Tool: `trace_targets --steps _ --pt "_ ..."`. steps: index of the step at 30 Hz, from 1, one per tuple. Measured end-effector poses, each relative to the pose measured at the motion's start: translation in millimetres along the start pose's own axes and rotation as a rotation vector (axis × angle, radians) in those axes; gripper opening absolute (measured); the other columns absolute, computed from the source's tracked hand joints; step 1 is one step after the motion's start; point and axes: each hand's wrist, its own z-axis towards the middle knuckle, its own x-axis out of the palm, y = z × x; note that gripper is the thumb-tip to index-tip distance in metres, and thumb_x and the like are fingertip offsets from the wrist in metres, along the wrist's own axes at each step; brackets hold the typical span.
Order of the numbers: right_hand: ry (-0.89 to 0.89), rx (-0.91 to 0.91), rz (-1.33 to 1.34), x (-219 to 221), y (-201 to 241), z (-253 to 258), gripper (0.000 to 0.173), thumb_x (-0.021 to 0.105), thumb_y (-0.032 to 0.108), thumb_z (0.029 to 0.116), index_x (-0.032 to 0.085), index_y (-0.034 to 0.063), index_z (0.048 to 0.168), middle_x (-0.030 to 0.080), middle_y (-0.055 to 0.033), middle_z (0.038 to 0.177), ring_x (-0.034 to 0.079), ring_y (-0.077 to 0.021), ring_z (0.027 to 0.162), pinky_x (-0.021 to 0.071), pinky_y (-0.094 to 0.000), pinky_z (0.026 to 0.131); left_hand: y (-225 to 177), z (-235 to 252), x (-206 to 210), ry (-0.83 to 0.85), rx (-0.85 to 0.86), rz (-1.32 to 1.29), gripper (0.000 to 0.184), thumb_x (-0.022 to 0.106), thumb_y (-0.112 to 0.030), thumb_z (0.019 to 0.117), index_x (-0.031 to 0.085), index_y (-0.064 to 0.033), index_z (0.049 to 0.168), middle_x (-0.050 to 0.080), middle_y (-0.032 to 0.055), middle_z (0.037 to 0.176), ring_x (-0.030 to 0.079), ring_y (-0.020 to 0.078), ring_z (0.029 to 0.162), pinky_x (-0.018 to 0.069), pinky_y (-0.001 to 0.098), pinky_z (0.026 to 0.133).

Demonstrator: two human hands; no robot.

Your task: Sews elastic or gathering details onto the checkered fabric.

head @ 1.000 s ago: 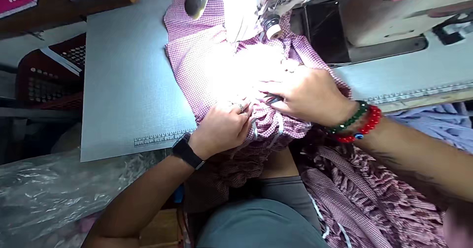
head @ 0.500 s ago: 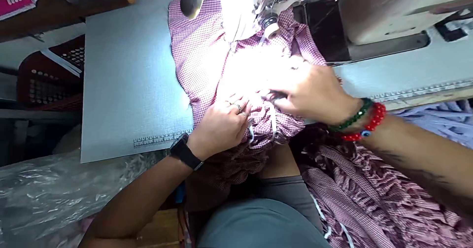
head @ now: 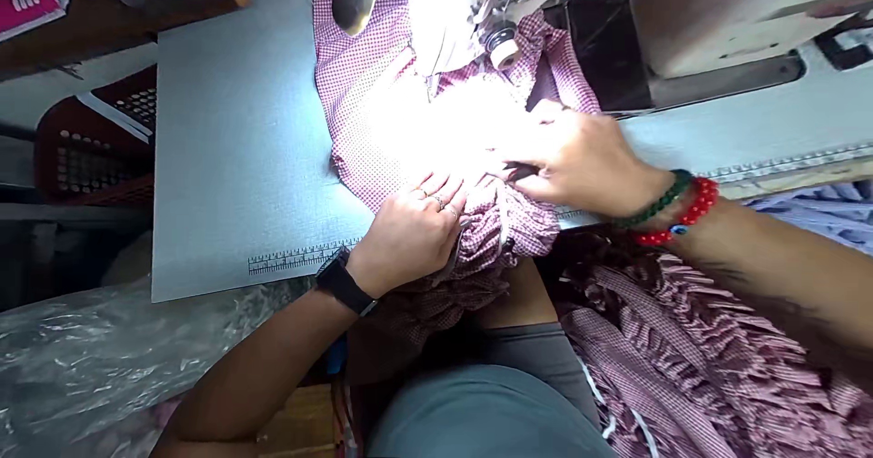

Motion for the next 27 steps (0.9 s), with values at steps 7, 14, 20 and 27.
trace_targets --steps 7,14,20,27 --pt "0.028 0.112 -0.032 -5 17 6 0.025 0.061 0.024 0.0884 0.077 0.0103 0.102 0.071 -0.0148 0.091 0.066 -0.0425 0.090 0.0483 -0.0564 0.060 -3 4 2 0.012 -0.052 -0.009 0.044 0.044 -0.023 0.1032 0.064 -0.0040 0.138 0.059 0.0124 0.147 0.049 0.0245 0.144 0.0312 0.0445 0.124" --pt "0.145 -0.031 0.023 -1 -14 -12 0.042 0.059 0.019 0.0873 0.073 0.0184 0.127 0.071 -0.0135 0.128 0.070 -0.0449 0.092 0.0531 -0.0603 0.061 113 -25 -27 0.189 -0.358 0.186 0.055 0.027 -0.037 0.1102 0.048 -0.0099 0.153 0.045 0.0171 0.158 0.032 0.0413 0.151 0.0174 0.0711 0.120" --pt "0.038 0.018 0.001 -29 7 22 0.025 0.058 0.023 0.0885 0.078 0.0120 0.099 0.068 -0.0150 0.073 0.066 -0.0393 0.066 0.0469 -0.0564 0.053 87 22 -83 -0.165 -0.516 0.322 0.032 0.051 -0.021 0.1022 0.071 0.0029 0.096 0.070 0.0243 0.100 0.067 0.0422 0.104 0.0496 0.0589 0.092" --pt "0.059 0.030 -0.030 -2 3 -8 0.032 0.065 0.015 0.0818 0.078 0.0113 0.110 0.073 -0.0174 0.107 0.068 -0.0410 0.080 0.0509 -0.0587 0.057 -5 5 7 -0.091 -0.047 -0.123 0.033 0.054 -0.028 0.1006 0.077 -0.0050 0.105 0.067 0.0099 0.136 0.059 0.0243 0.132 0.0480 0.0445 0.109"
